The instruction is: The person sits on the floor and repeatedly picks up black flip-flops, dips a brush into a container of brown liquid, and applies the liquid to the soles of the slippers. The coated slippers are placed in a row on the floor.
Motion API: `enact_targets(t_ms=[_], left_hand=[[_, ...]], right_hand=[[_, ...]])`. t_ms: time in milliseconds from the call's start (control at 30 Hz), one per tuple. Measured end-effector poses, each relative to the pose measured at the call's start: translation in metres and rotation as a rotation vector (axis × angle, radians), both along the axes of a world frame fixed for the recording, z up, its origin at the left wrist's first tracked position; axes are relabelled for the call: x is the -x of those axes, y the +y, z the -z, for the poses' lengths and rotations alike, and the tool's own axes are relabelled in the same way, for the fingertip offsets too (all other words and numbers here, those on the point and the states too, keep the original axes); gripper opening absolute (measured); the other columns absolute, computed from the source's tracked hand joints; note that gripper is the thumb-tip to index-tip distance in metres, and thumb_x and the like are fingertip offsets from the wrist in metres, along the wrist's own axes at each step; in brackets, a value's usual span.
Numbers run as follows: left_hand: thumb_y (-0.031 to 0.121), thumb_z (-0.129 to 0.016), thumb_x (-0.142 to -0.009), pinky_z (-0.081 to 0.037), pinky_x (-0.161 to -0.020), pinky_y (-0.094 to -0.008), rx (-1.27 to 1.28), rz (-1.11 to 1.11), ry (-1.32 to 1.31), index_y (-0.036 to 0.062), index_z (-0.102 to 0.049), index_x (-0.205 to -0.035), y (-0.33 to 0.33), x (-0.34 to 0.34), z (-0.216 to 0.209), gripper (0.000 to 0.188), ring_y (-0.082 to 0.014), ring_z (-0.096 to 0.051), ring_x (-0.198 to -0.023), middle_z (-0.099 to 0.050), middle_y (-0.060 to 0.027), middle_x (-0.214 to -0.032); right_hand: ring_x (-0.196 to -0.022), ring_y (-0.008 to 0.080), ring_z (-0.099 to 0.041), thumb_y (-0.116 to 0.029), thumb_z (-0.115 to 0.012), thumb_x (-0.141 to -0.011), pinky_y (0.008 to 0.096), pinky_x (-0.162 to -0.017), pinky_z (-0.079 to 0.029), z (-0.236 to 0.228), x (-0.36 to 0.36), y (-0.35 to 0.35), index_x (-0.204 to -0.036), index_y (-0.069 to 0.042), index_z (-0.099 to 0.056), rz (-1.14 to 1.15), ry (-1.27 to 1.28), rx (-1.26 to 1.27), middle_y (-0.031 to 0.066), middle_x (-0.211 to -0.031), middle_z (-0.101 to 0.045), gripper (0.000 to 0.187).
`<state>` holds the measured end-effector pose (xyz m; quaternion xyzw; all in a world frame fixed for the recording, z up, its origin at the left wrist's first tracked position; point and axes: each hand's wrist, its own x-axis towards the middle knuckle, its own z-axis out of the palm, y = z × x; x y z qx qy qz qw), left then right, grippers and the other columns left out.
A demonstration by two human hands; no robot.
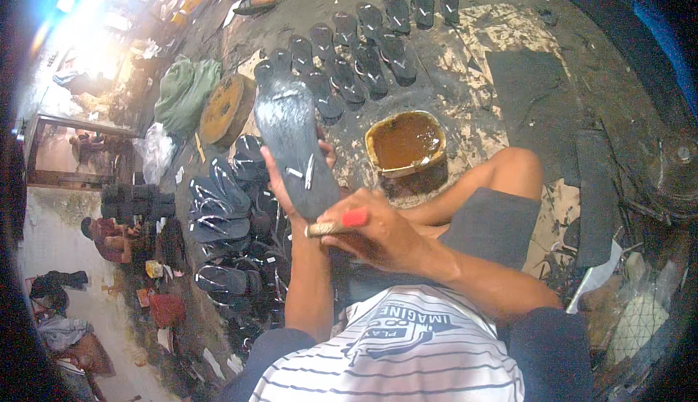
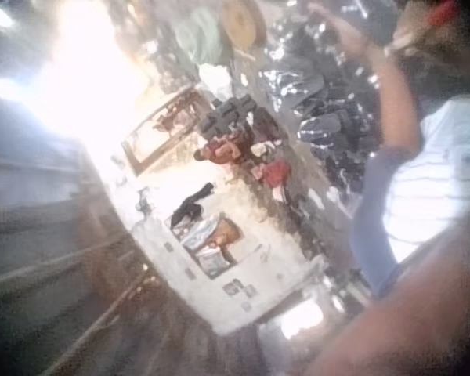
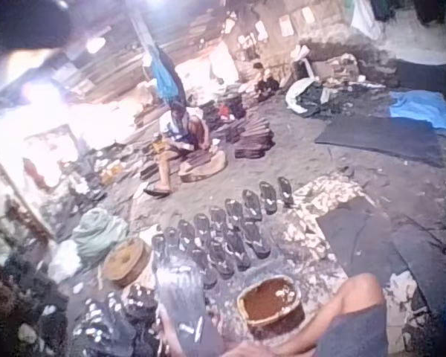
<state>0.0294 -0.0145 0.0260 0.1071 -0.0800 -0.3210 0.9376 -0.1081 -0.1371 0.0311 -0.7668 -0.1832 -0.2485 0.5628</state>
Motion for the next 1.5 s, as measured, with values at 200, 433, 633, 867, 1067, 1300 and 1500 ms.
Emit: enact_targets(t_ms=[200, 433, 633, 867, 1067, 1300, 1500], left_hand=[[0.05, -0.045, -0.104, -0.052, -0.099, -0.0426, -0.299, -0.101, 0.098, 0.0117, -0.059, -0.132, -0.021, 0.012, 0.027, 0.05, -0.0239, -0.065, -0.109, -0.066, -0.0095, -0.124], [0.053, -0.056, -0.099, -0.062, -0.072, -0.0389, -0.465, -0.087, 0.126, 0.0108, -0.061, -0.126, -0.047, -0.019, 0.031, 0.051, -0.0241, -0.071, -0.084, -0.071, -0.0127, -0.106], [0.044, -0.056, -0.1, -0.058, -0.075, -0.0359, -0.588, -0.008, 0.145, 0.0091, -0.065, -0.115, -0.146, -0.125, 0.116, 0.039, -0.0217, -0.069, -0.085, -0.071, -0.0085, -0.102], [0.041, -0.049, -0.104, -0.04, -0.047, -0.0394, -1.289, 0.011, -0.05, 0.013, -0.067, -0.1, -0.338, -0.21, 0.254, 0.033, -0.0212, -0.048, -0.053, -0.054, -0.0044, -0.068], [0.041, -0.044, -0.105, -0.047, -0.066, -0.0441, -1.201, 0.0, -0.247, 0.0132, -0.061, -0.121, -0.309, -0.271, 0.294, 0.036, -0.0257, -0.056, -0.082, -0.058, -0.0118, -0.102], [0.044, -0.071, -0.091, -0.046, -0.102, -0.0394, -1.618, -0.216, -1.231, 0.0075, -0.067, -0.122, -0.077, -0.227, 0.128, 0.048, -0.03, -0.062, -0.118, -0.065, -0.0179, -0.124], [0.067, -0.072, -0.074, -0.039, -0.097, -0.0537, -2.779, -0.477, -0.689, 0.0061, -0.065, -0.093, 0.167, -0.151, 0.193, 0.064, -0.0378, -0.056, -0.112, -0.062, -0.0168, -0.107]], right_hand=[[-0.093, 0.0367, -0.057, -0.019, -0.072, -0.088, 0.045, -0.08, -0.045, 0.014, -0.084, -0.038, -0.108, -0.004, -0.062, 0.083, -0.107, 0.075, 0.0164, -0.1, -0.058, 0.026], [-0.093, 0.0331, -0.061, -0.015, -0.076, -0.086, 0.0451, -0.078, -0.046, 0.022, -0.05, -0.041, -0.113, -0.009, -0.066, 0.124, -0.1, 0.004, 0.0141, -0.105, -0.066, 0.03], [-0.104, 0.0162, -0.062, -0.019, -0.071, -0.095, 0.0317, -0.09, -0.051, -0.003, -0.001, -0.122, -0.121, 0.0, -0.06, 0.503, 0.236, -0.579, 0.0093, -0.112, -0.066, 0.034], [-0.106, 0.0154, -0.055, -0.018, -0.066, -0.097, 0.0335, -0.096, -0.044, 0.017, 0.065, -0.182, -0.121, 0.003, -0.057, 0.961, 0.277, -0.562, 0.0092, -0.116, -0.06, 0.033], [-0.11, 0.0174, -0.055, -0.02, -0.064, -0.099, 0.0348, -0.098, -0.044, 0.046, 0.04, -0.201, -0.126, 0.003, -0.055, 0.913, 0.313, -0.404, 0.0096, -0.12, -0.058, 0.037], [-0.115, 0.0147, -0.054, -0.024, -0.062, -0.102, 0.0303, -0.102, -0.043, 0.083, 0.023, -0.206, -0.136, 0.004, -0.05, 0.947, 0.393, -0.597, 0.0082, -0.129, -0.057, 0.046], [-0.112, 0.012, -0.052, -0.029, -0.062, -0.102, 0.0279, -0.098, -0.042, 0.087, -0.012, -0.19, -0.135, 0.006, -0.053, 0.85, 0.488, -0.469, 0.0053, -0.123, -0.059, 0.049]])
